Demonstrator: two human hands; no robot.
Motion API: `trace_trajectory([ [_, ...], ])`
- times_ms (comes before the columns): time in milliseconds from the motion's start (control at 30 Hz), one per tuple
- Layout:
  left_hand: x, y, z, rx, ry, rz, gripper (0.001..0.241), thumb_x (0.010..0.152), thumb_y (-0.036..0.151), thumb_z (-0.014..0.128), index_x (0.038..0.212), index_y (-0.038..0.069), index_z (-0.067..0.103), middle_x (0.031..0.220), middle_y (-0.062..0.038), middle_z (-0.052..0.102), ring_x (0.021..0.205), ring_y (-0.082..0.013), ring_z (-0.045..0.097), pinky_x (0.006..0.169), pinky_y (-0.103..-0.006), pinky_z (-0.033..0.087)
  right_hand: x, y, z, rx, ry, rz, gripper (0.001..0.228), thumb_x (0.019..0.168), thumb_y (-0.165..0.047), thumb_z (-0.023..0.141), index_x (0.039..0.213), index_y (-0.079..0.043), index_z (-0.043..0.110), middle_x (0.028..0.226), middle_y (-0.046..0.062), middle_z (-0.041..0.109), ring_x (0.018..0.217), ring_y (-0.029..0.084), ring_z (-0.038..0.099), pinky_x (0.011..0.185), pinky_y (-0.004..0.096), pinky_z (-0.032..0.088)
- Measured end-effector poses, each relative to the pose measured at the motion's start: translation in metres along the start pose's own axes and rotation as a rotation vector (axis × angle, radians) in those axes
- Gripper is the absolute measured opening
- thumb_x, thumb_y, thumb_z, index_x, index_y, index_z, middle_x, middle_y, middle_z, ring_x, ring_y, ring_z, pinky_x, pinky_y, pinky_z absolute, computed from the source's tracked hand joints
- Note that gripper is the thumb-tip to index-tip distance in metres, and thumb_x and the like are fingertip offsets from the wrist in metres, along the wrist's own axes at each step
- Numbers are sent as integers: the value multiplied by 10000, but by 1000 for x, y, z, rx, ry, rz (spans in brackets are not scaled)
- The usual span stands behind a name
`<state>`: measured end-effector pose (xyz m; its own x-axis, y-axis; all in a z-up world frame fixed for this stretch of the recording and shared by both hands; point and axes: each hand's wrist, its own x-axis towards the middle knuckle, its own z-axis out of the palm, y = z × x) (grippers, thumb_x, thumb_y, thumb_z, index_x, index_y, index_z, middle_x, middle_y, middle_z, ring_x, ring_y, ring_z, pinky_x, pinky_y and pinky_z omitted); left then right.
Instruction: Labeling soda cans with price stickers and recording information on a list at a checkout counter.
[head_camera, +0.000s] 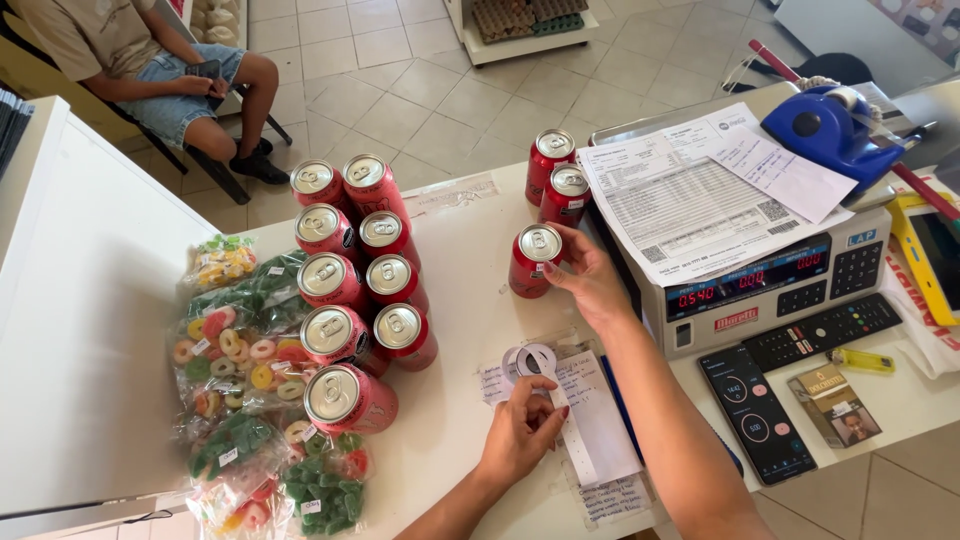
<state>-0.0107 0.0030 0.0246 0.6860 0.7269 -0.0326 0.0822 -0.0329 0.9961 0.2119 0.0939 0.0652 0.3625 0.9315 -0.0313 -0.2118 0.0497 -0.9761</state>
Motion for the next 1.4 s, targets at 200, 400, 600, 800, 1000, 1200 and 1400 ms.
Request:
trace_trajectory([
  [200, 0, 2, 0, 10, -8, 6, 260, 995, 143, 655, 1198, 73, 509, 691, -33, 663, 507, -137, 611, 529, -267, 479, -1, 0, -5, -8, -60, -60, 690, 756, -147, 842, 1392, -104, 578, 1403, 96, 648, 1322, 190, 576, 1100, 332, 487],
  [400, -1, 2, 0, 1, 1, -28, 254, 988, 149, 658, 1188, 82, 518, 677, -16, 644, 501, -134, 605, 549, -269, 493, -14, -22, 0, -167, -43, -58, 513, 925, -167, 684, 1416, -81, 568, 1400, 92, 657, 1300, 186, 613, 1092, 321, 510],
  [600, 1, 1, 0, 28, -5, -20, 258, 990, 151, 654, 1195, 78, 514, 692, -23, 670, 507, -133, 611, 537, -270, 487, -16, -36, 19, -421, 31, -126, 722, 747, -299, 835, 1387, -91, 574, 1324, 86, 683, 1188, 165, 659, 988, 283, 575],
  [800, -1, 0, 0, 12, -4, -17, 261, 995, 156, 651, 1199, 81, 505, 700, -28, 660, 514, -144, 627, 541, -265, 493, -14, -28, 17, -507, 62, -153, 679, 714, -321, 857, 1324, -125, 633, 1223, 44, 728, 1089, 148, 688, 933, 277, 576],
  [1000, 0, 2, 0, 23, -11, 12, 259, 1000, 161, 647, 1200, 73, 507, 699, -21, 659, 508, -132, 609, 530, -260, 479, -14, -23, 10, -487, 6, -172, 773, 736, -373, 841, 1407, -100, 572, 1361, 91, 658, 1239, 207, 635, 982, 328, 586],
  [1200, 0, 1, -1, 24, -9, 28, 259, 999, 152, 652, 1195, 70, 503, 691, -22, 658, 509, -142, 620, 540, -268, 489, -56, -61, 7, -754, 26, -179, 748, 857, -328, 763, 1497, -79, 467, 1365, 122, 630, 1155, 185, 663, 888, 307, 575],
  [1400, 0, 4, -1, 27, -2, 0, 259, 997, 155, 662, 1193, 68, 517, 704, -34, 671, 516, -148, 610, 517, -285, 496, -80, -71, -221, -549, 275, -841, 544, 1216, -446, 198, 1415, -9, 453, 1350, 201, 551, 1234, 329, 585, 1137, 461, 529],
])
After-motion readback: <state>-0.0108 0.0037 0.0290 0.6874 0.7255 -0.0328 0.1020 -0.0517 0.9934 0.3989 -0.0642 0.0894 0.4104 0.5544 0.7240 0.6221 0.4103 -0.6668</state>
